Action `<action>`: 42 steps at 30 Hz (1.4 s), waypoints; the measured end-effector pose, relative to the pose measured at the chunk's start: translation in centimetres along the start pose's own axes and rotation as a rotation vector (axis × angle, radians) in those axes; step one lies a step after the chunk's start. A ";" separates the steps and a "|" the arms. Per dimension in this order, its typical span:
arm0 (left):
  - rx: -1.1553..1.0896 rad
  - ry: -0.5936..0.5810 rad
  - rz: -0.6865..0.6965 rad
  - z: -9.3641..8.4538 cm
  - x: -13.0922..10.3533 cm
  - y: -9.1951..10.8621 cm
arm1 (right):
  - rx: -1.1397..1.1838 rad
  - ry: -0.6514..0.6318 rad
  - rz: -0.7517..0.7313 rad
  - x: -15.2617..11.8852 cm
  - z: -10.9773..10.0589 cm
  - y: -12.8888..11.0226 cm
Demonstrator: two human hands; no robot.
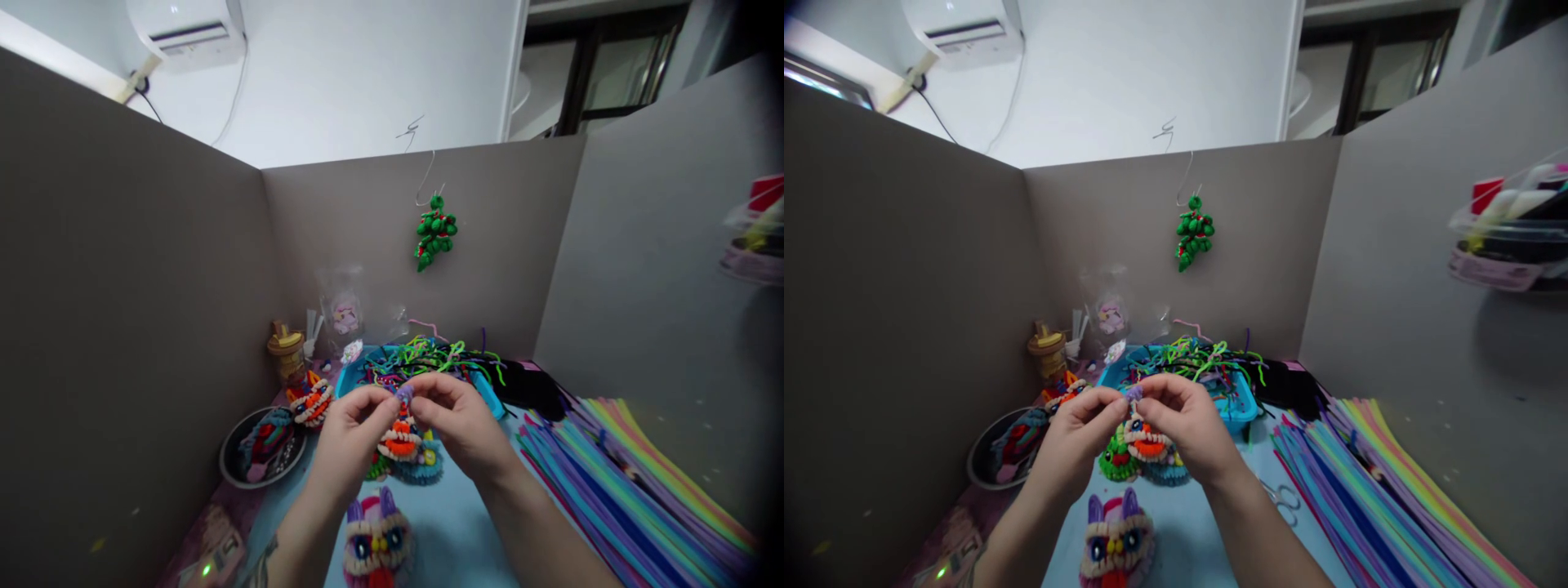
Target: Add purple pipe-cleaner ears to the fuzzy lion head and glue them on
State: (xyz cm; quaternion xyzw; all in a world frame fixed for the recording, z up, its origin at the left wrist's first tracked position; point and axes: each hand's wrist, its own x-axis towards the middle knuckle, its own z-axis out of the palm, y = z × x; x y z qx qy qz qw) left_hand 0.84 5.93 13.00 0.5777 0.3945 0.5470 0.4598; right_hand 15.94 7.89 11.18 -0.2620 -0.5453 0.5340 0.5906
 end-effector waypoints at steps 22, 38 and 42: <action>-0.270 -0.165 -0.244 0.8 -0.8 0.7 | -0.245 0.011 -0.224 -0.1 0.4 -0.3; -0.346 -0.137 -0.256 0.8 -0.4 0.2 | -0.138 -0.004 -0.147 -0.2 0.5 -0.2; -0.451 -0.233 -0.356 0.8 -0.5 0.4 | -0.124 -0.039 -0.158 -0.2 0.5 -0.1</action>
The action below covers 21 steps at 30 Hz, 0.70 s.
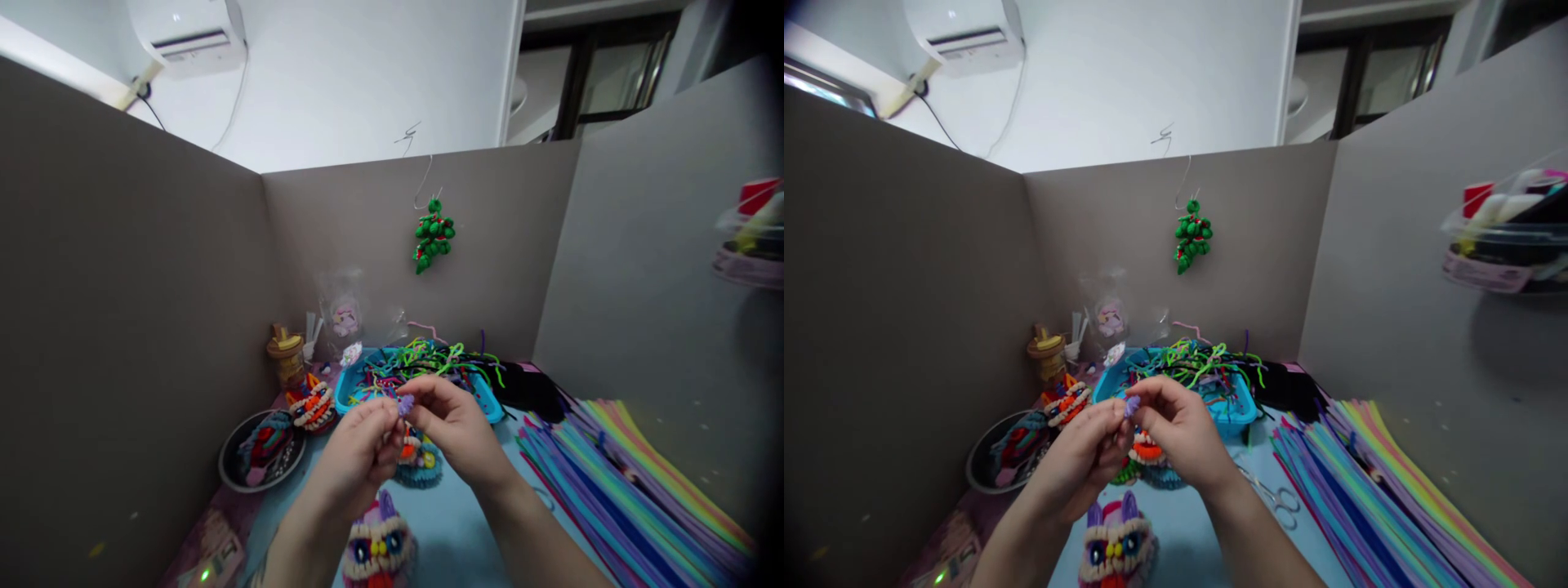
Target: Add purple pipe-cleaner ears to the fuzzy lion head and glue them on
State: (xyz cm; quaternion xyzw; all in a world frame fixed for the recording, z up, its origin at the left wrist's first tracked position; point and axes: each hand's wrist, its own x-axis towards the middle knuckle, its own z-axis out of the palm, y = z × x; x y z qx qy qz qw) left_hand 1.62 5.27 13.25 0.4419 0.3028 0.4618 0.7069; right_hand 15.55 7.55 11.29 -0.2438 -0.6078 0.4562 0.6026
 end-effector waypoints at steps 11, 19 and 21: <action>0.076 -0.023 -0.006 0.3 -0.2 -0.3 | -0.077 -0.039 0.038 0.0 -0.2 -0.4; 0.389 0.193 0.204 0.3 -0.1 -0.3 | -0.067 -0.008 0.055 0.0 -0.1 -0.5; 0.308 0.151 0.176 0.2 0.0 -0.3 | -0.031 -0.024 0.035 0.0 -0.1 -0.3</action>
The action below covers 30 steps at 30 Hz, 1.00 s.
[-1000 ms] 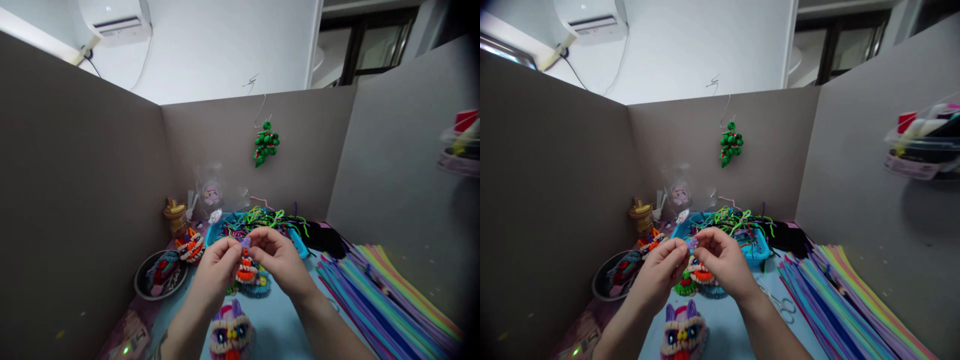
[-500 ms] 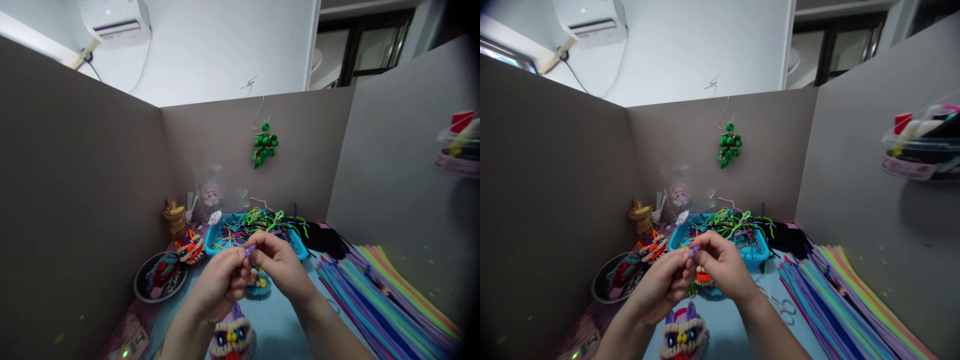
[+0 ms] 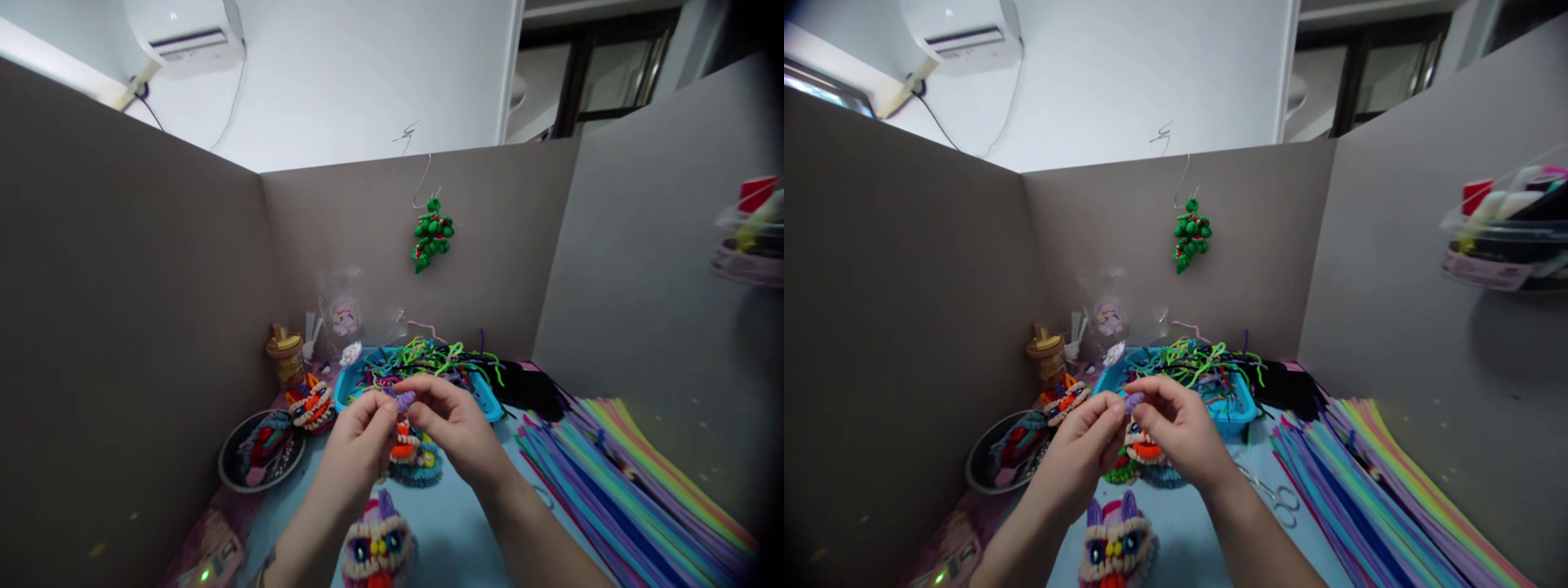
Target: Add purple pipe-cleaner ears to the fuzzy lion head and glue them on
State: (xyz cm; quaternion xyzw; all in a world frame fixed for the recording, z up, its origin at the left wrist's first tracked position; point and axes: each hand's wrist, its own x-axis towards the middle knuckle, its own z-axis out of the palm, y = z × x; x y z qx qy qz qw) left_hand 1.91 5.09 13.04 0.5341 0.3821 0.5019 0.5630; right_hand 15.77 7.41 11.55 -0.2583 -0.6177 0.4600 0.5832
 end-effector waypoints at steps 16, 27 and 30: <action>-0.321 -0.227 -0.139 0.2 -0.6 0.2 | -0.131 0.032 -0.306 -0.3 -0.4 0.1; -0.249 -0.230 -0.114 0.0 -0.6 0.1 | -0.262 0.073 -0.396 -0.7 -0.3 -0.2; -0.185 -0.199 -0.057 -0.3 -0.5 0.1 | -0.242 0.058 -0.365 -0.6 -0.4 0.1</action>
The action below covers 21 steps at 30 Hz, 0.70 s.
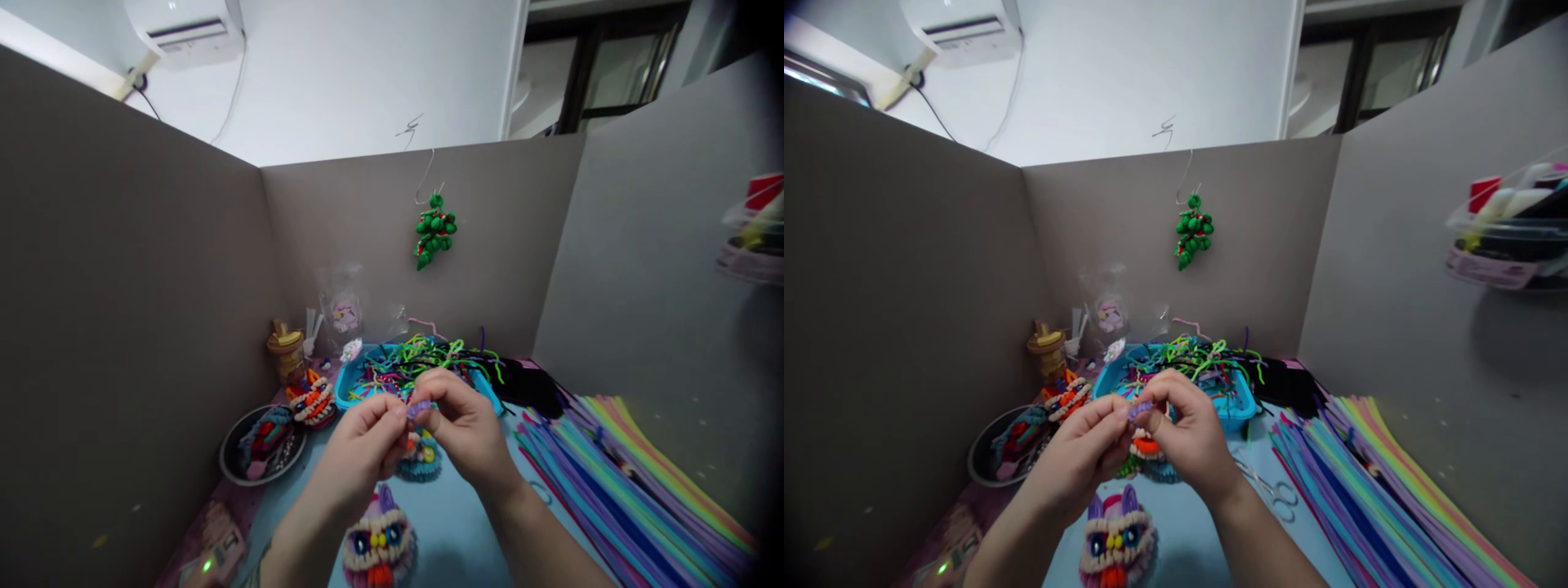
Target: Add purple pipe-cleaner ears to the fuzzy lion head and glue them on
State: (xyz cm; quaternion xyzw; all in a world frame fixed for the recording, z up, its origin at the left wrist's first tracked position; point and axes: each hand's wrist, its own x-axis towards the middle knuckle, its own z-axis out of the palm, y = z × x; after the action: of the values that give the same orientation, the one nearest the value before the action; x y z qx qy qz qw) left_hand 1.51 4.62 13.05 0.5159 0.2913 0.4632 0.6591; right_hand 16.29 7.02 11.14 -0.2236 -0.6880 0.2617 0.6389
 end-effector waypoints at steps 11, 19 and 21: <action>0.194 0.150 0.088 -0.2 0.0 0.2 | 0.160 0.117 0.242 0.2 0.5 0.1; 0.756 0.368 0.447 0.1 0.0 0.5 | 0.139 0.100 0.255 0.5 0.8 0.0; 0.789 0.396 0.466 0.1 -0.1 0.6 | 0.131 0.075 0.221 0.5 0.9 0.0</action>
State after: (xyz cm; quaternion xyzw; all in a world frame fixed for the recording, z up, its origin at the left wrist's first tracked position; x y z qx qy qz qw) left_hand 1.42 4.48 13.62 0.6793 0.4410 0.5418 0.2247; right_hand 15.34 7.27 11.48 -0.2654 -0.6160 0.3663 0.6449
